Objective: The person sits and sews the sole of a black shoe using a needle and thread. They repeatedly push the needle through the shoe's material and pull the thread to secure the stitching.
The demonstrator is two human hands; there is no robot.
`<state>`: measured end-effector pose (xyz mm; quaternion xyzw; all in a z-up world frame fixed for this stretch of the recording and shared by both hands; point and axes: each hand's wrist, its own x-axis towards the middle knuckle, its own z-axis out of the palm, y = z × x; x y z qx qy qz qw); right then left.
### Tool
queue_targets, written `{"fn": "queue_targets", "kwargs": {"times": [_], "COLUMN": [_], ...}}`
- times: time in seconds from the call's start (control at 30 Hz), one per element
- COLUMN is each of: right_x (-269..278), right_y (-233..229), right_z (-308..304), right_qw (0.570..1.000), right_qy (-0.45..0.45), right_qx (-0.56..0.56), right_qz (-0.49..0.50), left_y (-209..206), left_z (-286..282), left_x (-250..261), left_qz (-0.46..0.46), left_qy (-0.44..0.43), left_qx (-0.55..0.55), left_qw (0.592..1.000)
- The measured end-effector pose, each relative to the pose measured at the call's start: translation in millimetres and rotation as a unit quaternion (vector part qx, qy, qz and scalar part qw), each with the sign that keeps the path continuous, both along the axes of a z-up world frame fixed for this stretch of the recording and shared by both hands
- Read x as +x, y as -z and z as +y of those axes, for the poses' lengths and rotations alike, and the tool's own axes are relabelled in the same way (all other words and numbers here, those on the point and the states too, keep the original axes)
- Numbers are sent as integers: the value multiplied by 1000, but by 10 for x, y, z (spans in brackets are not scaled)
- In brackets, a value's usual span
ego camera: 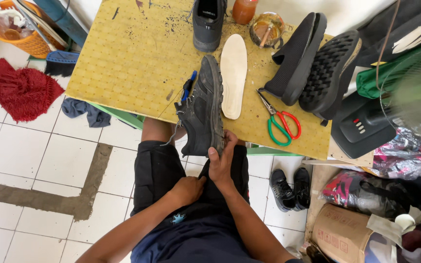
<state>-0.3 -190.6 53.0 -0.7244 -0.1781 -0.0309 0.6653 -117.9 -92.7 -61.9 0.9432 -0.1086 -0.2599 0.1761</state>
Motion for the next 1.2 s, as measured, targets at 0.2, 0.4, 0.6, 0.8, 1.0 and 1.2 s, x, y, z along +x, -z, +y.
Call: {"fn": "queue_targets", "kwargs": {"times": [0.2,0.4,0.6,0.8,1.0,1.2], "right_x": [30,2,-10,-14,-27,-84], "right_y": [81,12,78,3,137,108], "right_z": [-10,20,11,43,34,49], "right_qw": [1000,1000,1000,999,999,999], "right_qy": [-2,11,24,34,48,54], "right_qx": [-12,8,6,3,-5,-3], "right_qz": [-17,0,0,-1,-8,4], "left_y": [447,402,259,127,67,-39], "left_z": [-43,-84,-255,-334,-361,-385], "left_x": [346,552,660,793,763,734], "left_qz": [38,40,33,23,15,4], "left_qy": [73,79,88,79,82,73], "left_qx": [51,30,5,-24,-63,-108], "left_qw": [995,996,996,996,994,992]}}
